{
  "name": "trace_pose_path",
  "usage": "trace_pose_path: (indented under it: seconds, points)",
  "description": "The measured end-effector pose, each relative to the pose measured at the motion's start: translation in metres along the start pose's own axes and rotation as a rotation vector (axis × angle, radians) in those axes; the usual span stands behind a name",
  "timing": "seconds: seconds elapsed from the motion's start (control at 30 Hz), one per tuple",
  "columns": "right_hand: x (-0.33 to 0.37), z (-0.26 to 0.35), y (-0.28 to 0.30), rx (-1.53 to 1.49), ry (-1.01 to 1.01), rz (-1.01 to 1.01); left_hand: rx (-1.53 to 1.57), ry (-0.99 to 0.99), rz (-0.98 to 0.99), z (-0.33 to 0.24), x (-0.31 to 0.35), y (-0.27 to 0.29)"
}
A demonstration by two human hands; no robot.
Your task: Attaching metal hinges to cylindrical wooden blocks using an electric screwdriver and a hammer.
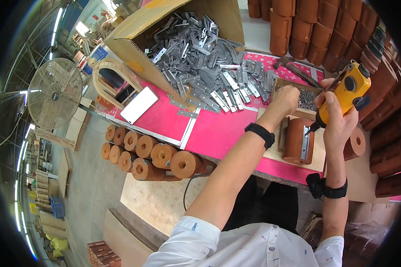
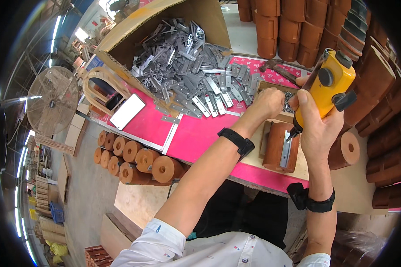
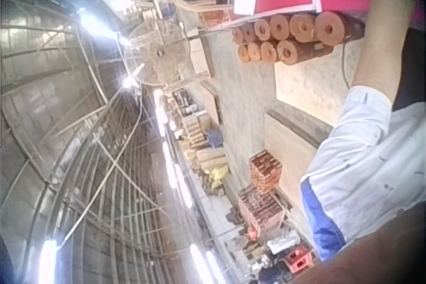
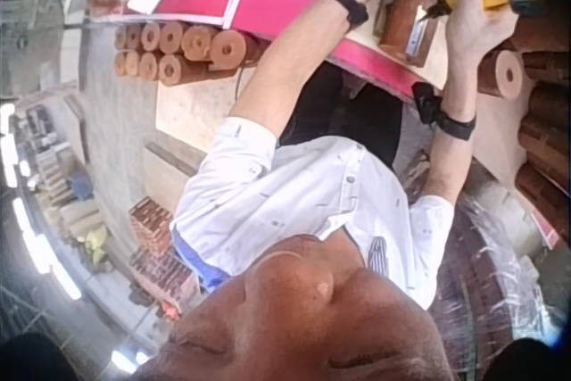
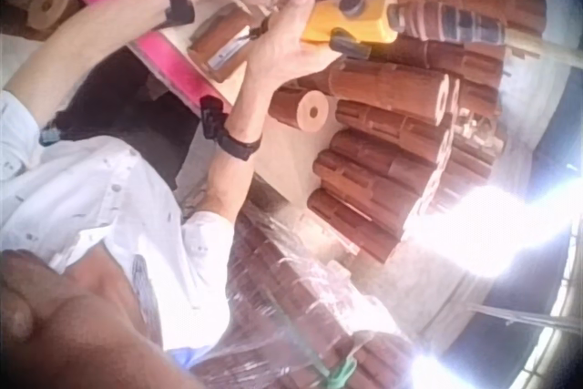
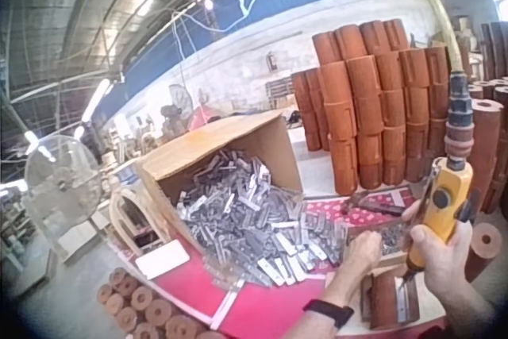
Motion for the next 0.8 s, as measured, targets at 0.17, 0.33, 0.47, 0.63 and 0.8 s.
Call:
trace_pose_path:
  seconds: [0.17, 0.33, 0.47, 0.63, 0.8]
  points:
    - [0.000, -0.005, 0.004, -0.020, -0.011, -0.004, 0.057, -0.047, -0.018, -0.001, 0.005, 0.002]
    - [0.000, -0.007, 0.004, -0.028, -0.029, 0.030, 0.149, -0.128, -0.233, 0.000, 0.010, 0.007]
    - [0.001, -0.002, -0.001, 0.011, -0.019, -0.008, 0.278, -0.177, -0.355, -0.005, 0.015, 0.018]
    - [0.001, -0.003, 0.001, -0.036, -0.006, 0.001, 0.703, -0.068, -0.357, -0.009, 0.044, 0.044]
    - [0.001, 0.002, 0.004, -0.051, 0.021, -0.012, 0.811, 0.041, -0.239, -0.012, 0.095, 0.055]
Point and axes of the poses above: each hand's wrist, its own x-axis away from the middle knuckle, its own y-axis out of the back of the hand, z = x × y, the point moved 4 cm from there along -x, towards the middle knuckle, and after that the axes turned 8 degrees about x, right-handed, at the moved point
